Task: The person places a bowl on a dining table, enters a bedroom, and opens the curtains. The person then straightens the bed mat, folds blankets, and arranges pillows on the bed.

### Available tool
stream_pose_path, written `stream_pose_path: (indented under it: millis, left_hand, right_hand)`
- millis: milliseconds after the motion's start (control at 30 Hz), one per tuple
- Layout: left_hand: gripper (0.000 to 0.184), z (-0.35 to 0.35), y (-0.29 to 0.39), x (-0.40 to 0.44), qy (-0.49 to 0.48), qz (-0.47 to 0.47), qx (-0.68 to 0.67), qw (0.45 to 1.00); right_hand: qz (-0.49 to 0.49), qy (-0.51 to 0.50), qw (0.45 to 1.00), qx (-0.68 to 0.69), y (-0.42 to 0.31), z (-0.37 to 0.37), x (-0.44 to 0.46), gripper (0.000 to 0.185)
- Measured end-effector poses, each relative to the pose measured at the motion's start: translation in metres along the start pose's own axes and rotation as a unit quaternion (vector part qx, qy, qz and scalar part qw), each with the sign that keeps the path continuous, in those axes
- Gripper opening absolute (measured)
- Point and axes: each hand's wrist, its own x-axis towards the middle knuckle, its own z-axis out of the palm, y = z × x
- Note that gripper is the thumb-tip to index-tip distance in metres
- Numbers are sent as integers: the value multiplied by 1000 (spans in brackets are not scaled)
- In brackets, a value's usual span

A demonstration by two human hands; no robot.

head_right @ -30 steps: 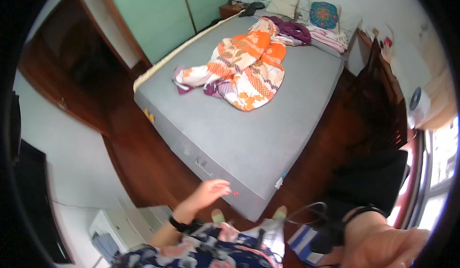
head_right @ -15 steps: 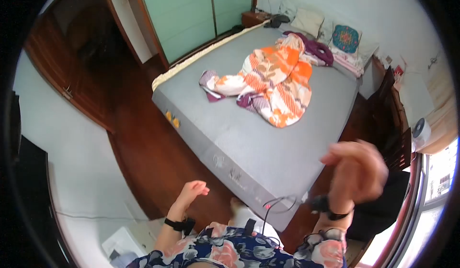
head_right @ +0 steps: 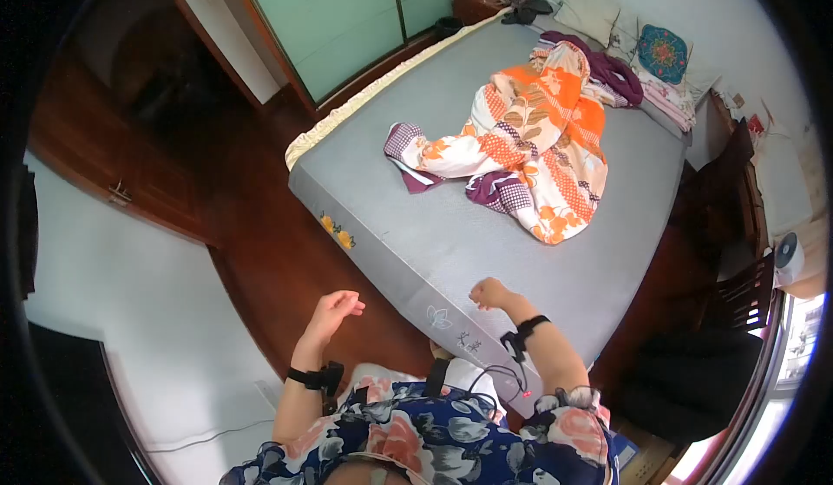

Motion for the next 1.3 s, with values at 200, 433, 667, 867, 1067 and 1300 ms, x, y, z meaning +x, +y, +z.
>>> stream_pose_path:
  millis: [200, 433, 667, 867, 1067, 1300]
  left_hand:
    - [27, -87, -25, 54, 6, -38, -53, 998]
    - [24, -246, -39, 123, 18, -64, -56, 996]
    - [25, -371, -3, 179, -9, -51, -9, 999]
    - [25, -434, 10, 250, -21, -137, -3, 990]
    - [29, -472, 43, 323, -3, -183, 27, 983]
    - [27, -495, 63, 434, -118, -196, 103, 968]
  right_hand:
    - [4, 26, 999, 25, -74, 27, 109, 22]
    - [59, 74, 994, -60, -137, 58, 224, 29]
    - [4, 211, 957, -201, -217, 81, 300, 53]
    - [6, 341, 931, -134, -313, 20, 374, 72]
    - [125, 445, 887, -8, -352, -50, 442, 106]
    - [225, 301, 923, -84, -319, -51, 505, 82]
